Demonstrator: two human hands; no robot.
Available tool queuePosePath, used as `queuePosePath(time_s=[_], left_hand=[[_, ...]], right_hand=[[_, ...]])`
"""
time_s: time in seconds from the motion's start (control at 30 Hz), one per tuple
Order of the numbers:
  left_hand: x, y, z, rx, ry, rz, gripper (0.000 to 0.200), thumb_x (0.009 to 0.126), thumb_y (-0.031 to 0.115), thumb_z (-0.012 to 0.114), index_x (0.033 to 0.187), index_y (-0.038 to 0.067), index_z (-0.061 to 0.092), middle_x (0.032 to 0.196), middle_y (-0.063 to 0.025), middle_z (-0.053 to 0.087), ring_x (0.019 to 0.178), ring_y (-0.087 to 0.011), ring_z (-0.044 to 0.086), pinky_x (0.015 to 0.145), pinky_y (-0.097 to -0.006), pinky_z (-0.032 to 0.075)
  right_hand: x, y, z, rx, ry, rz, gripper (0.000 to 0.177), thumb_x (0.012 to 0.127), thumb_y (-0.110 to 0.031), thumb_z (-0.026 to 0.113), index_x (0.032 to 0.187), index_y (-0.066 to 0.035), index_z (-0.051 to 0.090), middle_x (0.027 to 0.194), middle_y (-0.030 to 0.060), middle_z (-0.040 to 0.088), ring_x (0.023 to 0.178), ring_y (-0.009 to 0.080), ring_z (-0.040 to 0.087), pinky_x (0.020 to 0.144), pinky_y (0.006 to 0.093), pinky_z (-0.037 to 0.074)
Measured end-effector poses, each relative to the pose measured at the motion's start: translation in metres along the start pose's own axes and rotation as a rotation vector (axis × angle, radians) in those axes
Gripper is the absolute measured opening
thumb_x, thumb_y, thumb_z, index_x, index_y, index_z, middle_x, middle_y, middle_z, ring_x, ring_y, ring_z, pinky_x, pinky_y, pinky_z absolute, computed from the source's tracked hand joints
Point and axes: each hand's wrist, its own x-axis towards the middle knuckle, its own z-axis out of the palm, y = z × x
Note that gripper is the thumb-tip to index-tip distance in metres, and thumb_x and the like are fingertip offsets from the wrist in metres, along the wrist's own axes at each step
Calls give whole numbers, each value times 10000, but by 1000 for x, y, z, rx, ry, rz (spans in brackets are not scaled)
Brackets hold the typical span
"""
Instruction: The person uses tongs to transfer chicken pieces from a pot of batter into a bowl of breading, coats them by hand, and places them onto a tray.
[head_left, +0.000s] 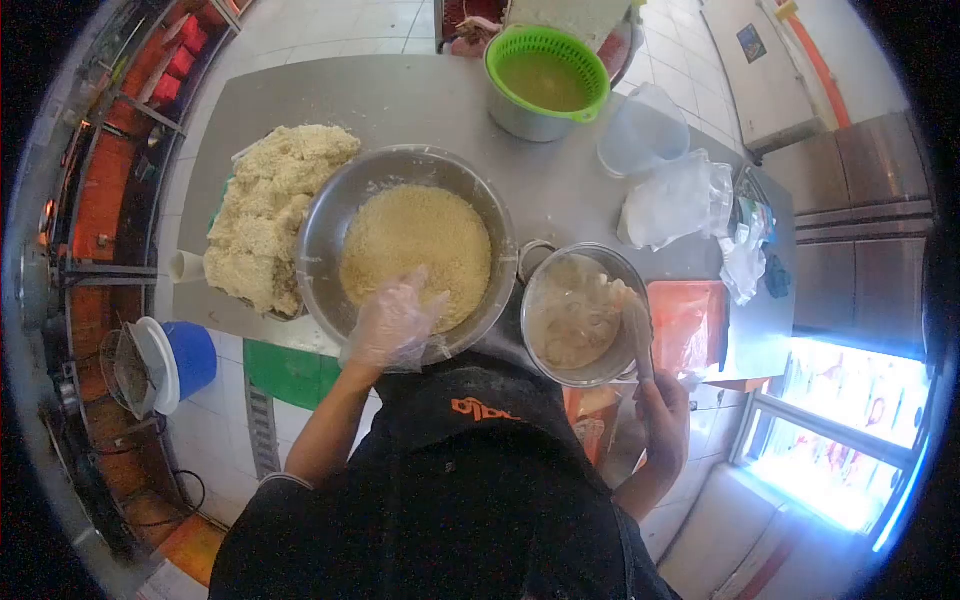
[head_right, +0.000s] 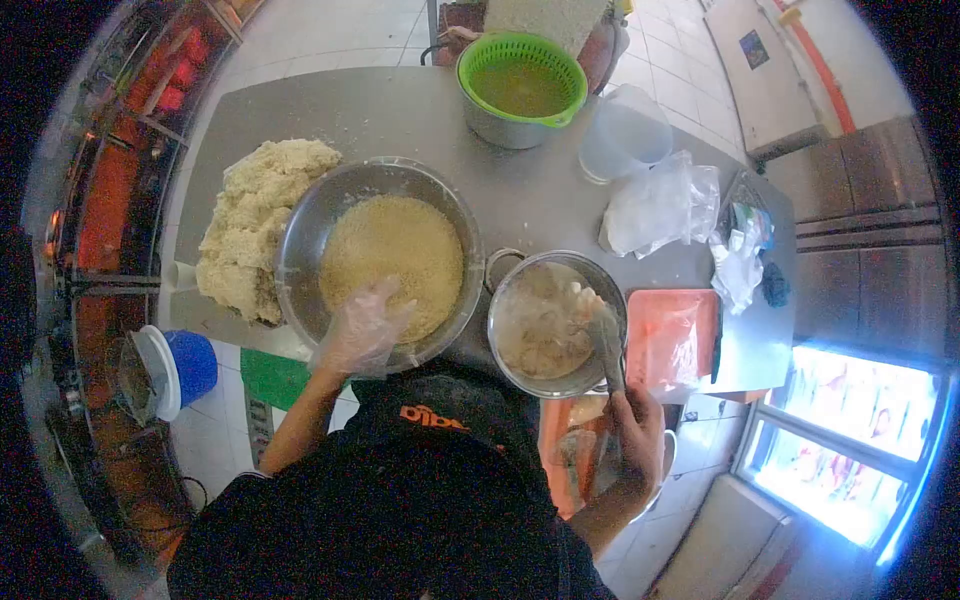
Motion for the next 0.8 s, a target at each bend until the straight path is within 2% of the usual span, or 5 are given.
queuePosePath(time_s=[0.2,0.4,0.6,0.7,0.8], left_hand=[[-14,43,-12,-453,-450,106,412,1007,399,646,1238,62,694,1171,-231,738,1084,-401,715,943,-464,554],[-14,39,17,-506,-381,267,356,1014,363,662,1256,101,675,1063,-215,730,1025,-414,705,875,-479,550],[-21,35,15,-500,-312,268,412,1016,397,664,1263,68,697,1147,-231,735,1089,-410,702,944,-475,552],[-26,31,-9,-454,-303,31,460,1036,383,640,1331,32,680,1263,-208,732,1166,-367,705,1014,-443,545],[-33,-7,-2,-641,59,-103,475,1029,353,658,1329,-15,672,1253,-224,737,1182,-334,708,1047,-416,529]], right_hand=[[-5,2,-4,187,-12,-75,205,1006,-174,664,1083,16,667,787,5,557,696,100,520,608,256,387],[-10,-10,1,367,-25,-96,239,989,-170,720,1134,14,677,820,20,623,669,101,537,578,243,404],[-11,-40,8,271,-146,-98,267,993,-168,719,1168,29,674,839,25,625,702,99,546,595,240,413],[-4,-57,16,163,-292,-165,258,1002,-160,701,1167,36,672,851,32,637,732,102,566,607,248,423],[-2,-77,35,27,-382,-260,253,1006,-164,683,1163,34,675,847,39,652,737,104,583,616,262,432]])
